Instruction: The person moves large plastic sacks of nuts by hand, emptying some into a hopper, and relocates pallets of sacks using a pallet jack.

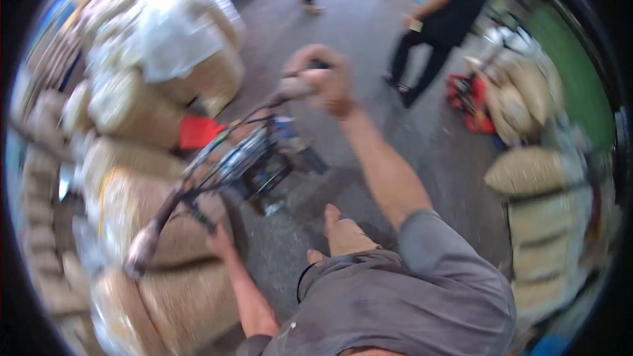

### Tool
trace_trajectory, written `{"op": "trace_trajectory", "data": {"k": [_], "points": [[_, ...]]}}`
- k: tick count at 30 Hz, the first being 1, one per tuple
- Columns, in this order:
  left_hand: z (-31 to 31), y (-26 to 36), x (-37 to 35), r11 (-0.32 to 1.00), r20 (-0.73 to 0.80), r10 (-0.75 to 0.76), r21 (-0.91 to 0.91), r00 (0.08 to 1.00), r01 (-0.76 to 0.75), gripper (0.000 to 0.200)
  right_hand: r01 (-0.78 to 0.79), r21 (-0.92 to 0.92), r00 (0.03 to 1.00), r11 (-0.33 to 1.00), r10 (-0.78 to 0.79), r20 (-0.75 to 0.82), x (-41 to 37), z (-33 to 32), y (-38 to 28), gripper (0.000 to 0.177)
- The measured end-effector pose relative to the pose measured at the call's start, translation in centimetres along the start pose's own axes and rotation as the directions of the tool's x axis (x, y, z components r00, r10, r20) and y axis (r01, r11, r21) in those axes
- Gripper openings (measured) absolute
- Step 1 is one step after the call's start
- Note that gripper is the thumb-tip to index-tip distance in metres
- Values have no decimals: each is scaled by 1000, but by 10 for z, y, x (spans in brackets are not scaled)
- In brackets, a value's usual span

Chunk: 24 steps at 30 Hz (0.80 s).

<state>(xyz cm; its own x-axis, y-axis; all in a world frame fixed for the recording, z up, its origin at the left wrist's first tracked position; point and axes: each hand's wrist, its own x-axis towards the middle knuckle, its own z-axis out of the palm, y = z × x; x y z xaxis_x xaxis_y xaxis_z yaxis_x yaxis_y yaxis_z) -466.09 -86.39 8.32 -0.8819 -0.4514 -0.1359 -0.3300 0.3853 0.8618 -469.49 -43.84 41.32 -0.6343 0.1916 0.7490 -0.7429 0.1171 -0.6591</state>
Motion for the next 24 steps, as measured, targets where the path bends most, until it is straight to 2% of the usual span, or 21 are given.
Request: {"op": "trace_trajectory", "data": {"k": [1,2,3,4,6,7,9,10,11,12,13,14,17,18,20,22,23,24], "points": [[1,35,-8,999,-76,-24,45,997,27,39,-18,-174,1000,985,20,10,10,-4,18,14],[-8,94,-30,977,37,-208,-44,977,210,37,379,-322,925,868,-369,94,24,-2,34,14],[5,96,-15,973,81,-189,-119,979,198,36,264,-306,962,915,-275,7,35,5,48,12],[8,91,0,961,109,-175,-198,979,194,35,86,-226,996,970,-84,18,48,6,54,14],[16,103,23,998,107,-46,46,993,41,36,113,-265,992,958,-126,-33,79,19,95,15],[21,100,39,995,86,-97,6,992,96,36,-69,-27,992,997,65,-110,92,35,123,15],[24,84,48,977,43,-134,-160,990,139,36,-33,84,982,996,48,-184,90,37,118,17],[35,87,54,952,32,-135,-273,990,139,36,-38,64,986,997,48,-162,103,38,113,19],[35,115,47,969,39,-186,-159,982,190,32,-43,43,989,998,48,-139,115,39,108,21],[34,141,40,971,40,-235,-44,971,237,30,-232,146,969,962,242,-56,126,38,115,23],[45,140,55,973,4,-232,-4,973,232,30,-255,182,962,950,269,-53,135,37,128,22],[55,111,89,973,-32,-228,37,973,229,30,-284,217,953,934,300,-44,145,38,144,22],[91,156,84,990,-52,-90,102,995,95,30,-263,173,960,949,276,-56,170,40,174,20],[104,171,81,993,-41,-43,111,998,47,30,-191,113,977,975,200,-76,176,44,193,19],[128,195,82,991,-13,49,126,999,-47,30,-192,279,979,941,204,-15,178,47,209,19],[147,217,78,982,26,136,131,990,-139,30,-41,194,993,980,60,-97,175,50,211,19],[157,227,76,975,43,173,132,984,-177,30,-164,330,983,930,183,-26,171,44,188,19],[166,236,72,968,58,210,126,976,-215,29,-166,244,984,955,178,-29,171,50,208,20]]}}
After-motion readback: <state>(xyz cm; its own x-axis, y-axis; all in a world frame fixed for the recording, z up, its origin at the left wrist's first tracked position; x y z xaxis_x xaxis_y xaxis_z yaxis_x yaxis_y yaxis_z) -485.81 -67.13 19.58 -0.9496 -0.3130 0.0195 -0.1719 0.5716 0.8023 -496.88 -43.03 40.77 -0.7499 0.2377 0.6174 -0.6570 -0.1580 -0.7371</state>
